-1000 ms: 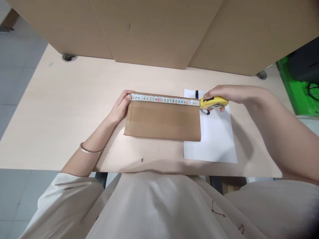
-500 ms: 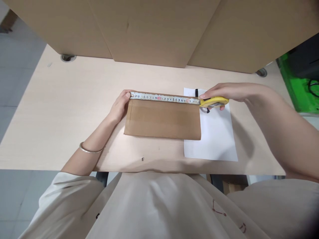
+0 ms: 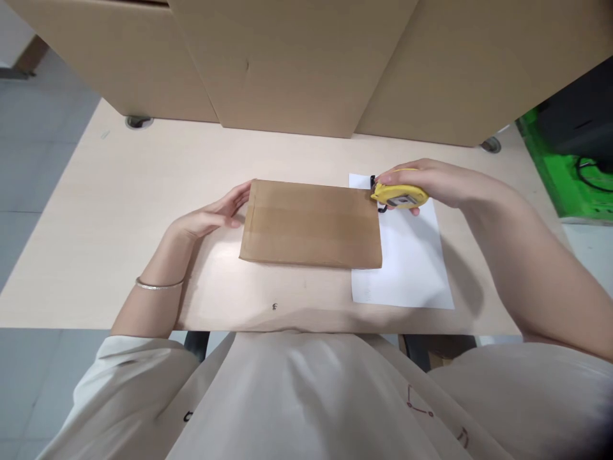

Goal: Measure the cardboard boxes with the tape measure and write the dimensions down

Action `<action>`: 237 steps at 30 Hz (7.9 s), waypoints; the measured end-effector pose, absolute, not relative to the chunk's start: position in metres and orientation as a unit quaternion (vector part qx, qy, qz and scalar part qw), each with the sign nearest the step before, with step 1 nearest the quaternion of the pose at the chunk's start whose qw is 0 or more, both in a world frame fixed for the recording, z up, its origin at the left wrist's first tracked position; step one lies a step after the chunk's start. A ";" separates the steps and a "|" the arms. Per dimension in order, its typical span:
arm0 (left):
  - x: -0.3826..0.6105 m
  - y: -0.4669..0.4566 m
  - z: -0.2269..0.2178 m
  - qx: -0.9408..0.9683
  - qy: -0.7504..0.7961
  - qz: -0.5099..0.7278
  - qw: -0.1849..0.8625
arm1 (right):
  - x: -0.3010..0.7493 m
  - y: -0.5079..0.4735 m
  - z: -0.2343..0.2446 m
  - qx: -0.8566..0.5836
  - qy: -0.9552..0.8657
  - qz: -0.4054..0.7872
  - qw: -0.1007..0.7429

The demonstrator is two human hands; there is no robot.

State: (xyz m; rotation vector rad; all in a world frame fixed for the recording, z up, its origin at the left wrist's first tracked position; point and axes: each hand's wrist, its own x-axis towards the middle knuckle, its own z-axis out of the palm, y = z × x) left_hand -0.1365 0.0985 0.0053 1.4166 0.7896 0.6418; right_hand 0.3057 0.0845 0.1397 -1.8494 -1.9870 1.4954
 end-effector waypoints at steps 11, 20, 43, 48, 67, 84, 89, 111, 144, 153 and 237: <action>-0.147 0.093 0.002 0.726 0.359 0.225 0.541 | 0.296 0.081 0.134 -0.588 -0.577 0.566 -0.024; -0.122 0.023 0.022 0.738 0.549 0.283 0.272 | 0.255 0.141 0.179 -0.609 -0.681 0.404 -0.030; -0.035 -0.068 0.025 0.811 0.559 0.154 -0.074 | 0.181 0.068 0.064 -0.442 -0.880 -0.005 0.174; -0.037 -0.070 0.048 0.825 0.461 0.234 -0.226 | 0.231 0.068 0.088 -0.594 -0.775 0.009 0.215; 0.065 -0.068 -0.024 0.990 0.080 0.063 0.099 | 0.323 0.041 0.025 -0.583 -0.586 0.483 0.287; 0.059 -0.068 -0.008 0.975 0.106 0.055 0.190 | 0.335 0.029 0.001 -0.609 -0.543 0.458 0.354; 0.062 -0.068 -0.017 0.985 0.088 0.089 0.120 | 0.337 0.030 0.004 -0.607 -0.564 0.457 0.325; 0.063 -0.064 -0.030 0.981 0.049 0.187 0.008 | 0.325 0.030 -0.002 -0.601 -0.542 0.481 0.338; 0.061 -0.064 -0.031 0.979 0.044 0.199 -0.031 | 0.324 0.030 -0.004 -0.614 -0.547 0.471 0.320; 0.061 -0.064 -0.029 0.979 0.047 0.193 -0.043 | 0.328 0.029 -0.005 -0.629 -0.555 0.452 0.303; 0.059 -0.060 -0.026 0.982 0.040 0.180 -0.032 | 0.336 0.041 0.002 -0.785 -0.602 0.107 -0.098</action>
